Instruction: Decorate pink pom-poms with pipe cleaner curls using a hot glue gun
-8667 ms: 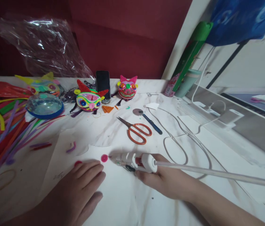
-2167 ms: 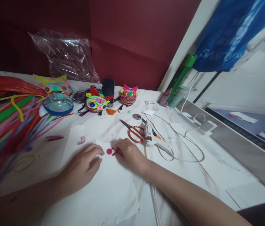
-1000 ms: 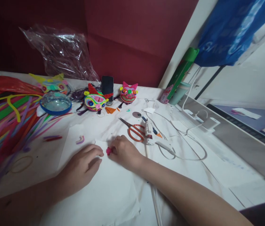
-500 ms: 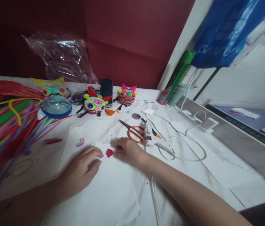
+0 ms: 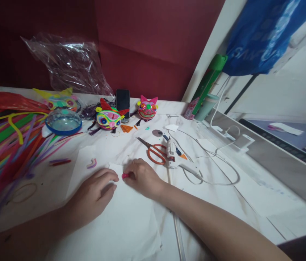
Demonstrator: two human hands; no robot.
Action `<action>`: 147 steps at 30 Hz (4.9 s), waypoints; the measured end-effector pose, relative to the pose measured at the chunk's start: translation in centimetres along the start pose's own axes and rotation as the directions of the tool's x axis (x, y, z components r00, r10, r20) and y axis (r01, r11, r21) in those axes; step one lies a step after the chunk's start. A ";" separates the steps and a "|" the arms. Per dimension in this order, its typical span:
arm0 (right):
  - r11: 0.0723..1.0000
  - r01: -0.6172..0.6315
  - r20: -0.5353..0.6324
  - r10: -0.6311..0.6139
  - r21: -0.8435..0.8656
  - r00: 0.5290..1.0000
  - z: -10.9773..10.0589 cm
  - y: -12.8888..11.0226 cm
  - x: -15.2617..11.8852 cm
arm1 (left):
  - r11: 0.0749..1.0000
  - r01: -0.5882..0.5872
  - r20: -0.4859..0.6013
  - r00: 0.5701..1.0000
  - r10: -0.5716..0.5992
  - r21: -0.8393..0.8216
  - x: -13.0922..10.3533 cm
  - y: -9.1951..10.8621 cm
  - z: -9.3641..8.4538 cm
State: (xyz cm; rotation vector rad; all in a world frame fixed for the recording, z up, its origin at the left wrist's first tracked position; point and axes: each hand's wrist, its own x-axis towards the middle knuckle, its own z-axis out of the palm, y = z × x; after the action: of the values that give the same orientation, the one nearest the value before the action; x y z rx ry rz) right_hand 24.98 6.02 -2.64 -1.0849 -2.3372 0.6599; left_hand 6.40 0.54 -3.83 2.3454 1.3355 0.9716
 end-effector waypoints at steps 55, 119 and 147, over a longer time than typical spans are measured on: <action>0.949 -0.090 -0.159 0.144 0.303 0.977 -2.1 1.9 -0.2 | 0.882 0.404 0.120 0.890 -0.441 0.244 3.3 -3.5 -6.7; 0.938 0.332 0.256 -0.298 -0.101 0.920 -0.9 -1.1 -2.5 | 0.972 -0.021 0.290 0.956 -0.050 0.236 -0.2 0.4 -2.1; 0.952 -0.029 -0.059 0.012 -0.303 0.998 -7.4 0.0 -0.7 | 0.883 -0.194 0.165 0.977 0.135 0.427 -0.6 -0.6 -1.3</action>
State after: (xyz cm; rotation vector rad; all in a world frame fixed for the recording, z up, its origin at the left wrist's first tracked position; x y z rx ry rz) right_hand 29.80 7.09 2.94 -1.2427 -2.4338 0.2743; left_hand 4.91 0.23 -3.43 2.8436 1.4428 0.5819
